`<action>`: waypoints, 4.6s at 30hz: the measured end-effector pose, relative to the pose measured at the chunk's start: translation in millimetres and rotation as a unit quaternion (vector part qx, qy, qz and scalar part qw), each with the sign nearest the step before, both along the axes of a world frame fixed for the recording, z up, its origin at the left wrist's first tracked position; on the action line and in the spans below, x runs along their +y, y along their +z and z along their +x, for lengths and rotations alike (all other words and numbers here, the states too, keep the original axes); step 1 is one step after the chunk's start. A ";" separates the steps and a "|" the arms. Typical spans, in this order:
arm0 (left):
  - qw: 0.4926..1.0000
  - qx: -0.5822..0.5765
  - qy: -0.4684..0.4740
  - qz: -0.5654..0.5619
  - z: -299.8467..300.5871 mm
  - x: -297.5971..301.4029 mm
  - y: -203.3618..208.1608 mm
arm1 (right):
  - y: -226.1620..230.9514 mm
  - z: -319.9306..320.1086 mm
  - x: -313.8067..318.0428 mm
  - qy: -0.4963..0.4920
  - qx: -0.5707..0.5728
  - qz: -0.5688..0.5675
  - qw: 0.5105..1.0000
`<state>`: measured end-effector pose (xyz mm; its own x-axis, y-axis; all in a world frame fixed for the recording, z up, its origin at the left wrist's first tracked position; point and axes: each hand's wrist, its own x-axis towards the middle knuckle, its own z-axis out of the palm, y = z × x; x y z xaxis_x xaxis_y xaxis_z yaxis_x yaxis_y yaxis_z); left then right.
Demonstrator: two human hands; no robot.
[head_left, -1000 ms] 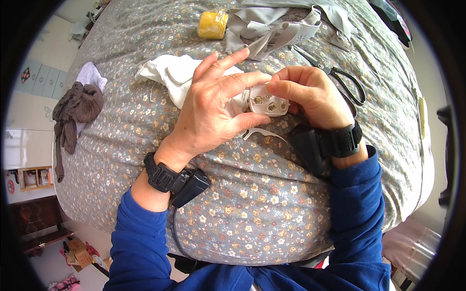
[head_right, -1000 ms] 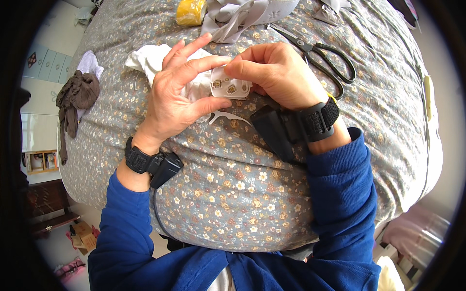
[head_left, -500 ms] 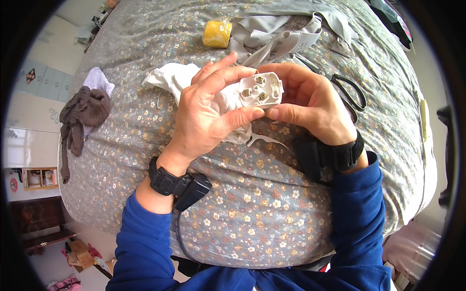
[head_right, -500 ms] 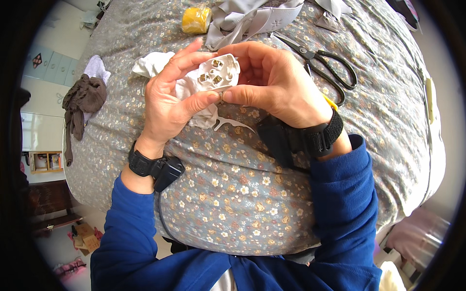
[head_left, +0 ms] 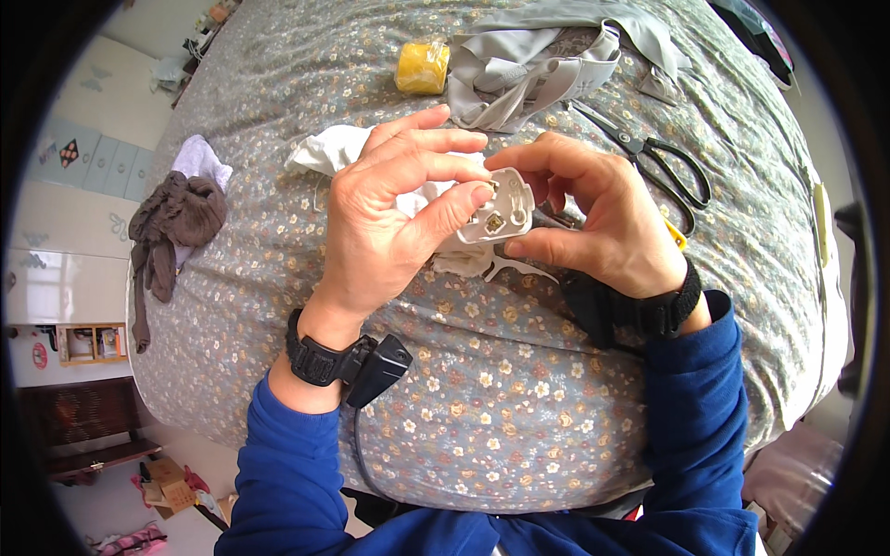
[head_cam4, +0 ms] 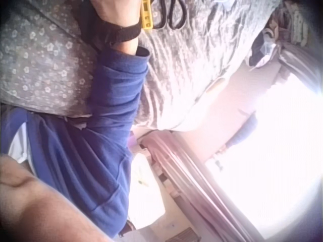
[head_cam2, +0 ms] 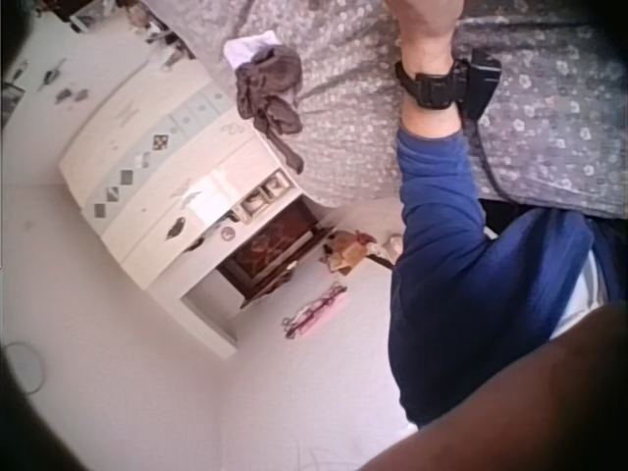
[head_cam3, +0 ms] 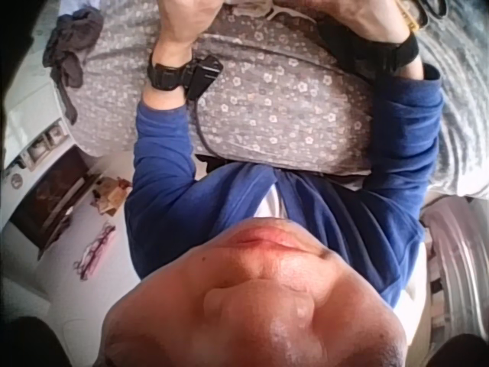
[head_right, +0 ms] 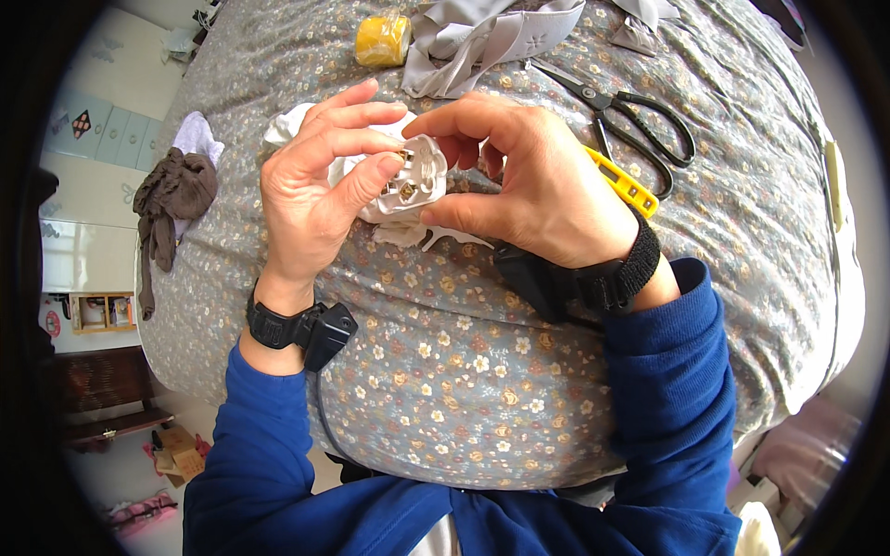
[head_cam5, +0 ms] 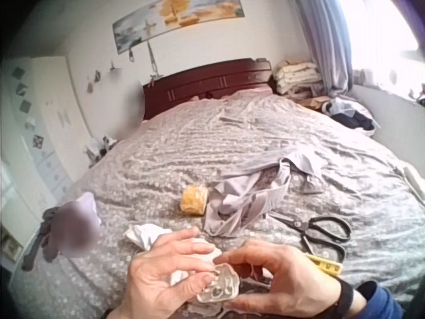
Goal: The person assembles a white electrical plug by inserting metal terminals into the housing and tightening them with a yellow screwdriver. They then attach the cover and retrieve a power strip from a storage area.
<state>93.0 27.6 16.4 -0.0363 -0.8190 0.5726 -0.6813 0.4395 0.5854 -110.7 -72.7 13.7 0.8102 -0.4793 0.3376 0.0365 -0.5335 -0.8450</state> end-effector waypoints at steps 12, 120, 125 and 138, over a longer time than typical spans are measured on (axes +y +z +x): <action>0.999 -0.033 0.020 -0.024 -2.2 -0.6 2.8 | 0.7 -0.2 1.9 -0.013 -0.001 0.003 1.000; 0.992 -0.064 0.086 0.071 6.4 -45.4 -34.0 | 1.1 -31.9 -27.4 -0.227 -0.191 0.159 0.942; 0.993 -0.048 0.084 0.069 8.1 -46.9 -45.7 | 0.2 -33.1 -28.6 -0.227 -0.194 0.160 0.941; 0.991 -0.033 0.088 0.097 7.6 -38.2 -38.2 | -1.7 -37.2 -22.2 -0.226 -0.228 0.178 0.930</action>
<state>100.6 -10.7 -21.7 0.0837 -0.9108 0.4042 -0.7773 0.1942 0.5985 -148.0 -94.9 12.0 0.3094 -0.8832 0.3525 0.2749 -0.2717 -0.9223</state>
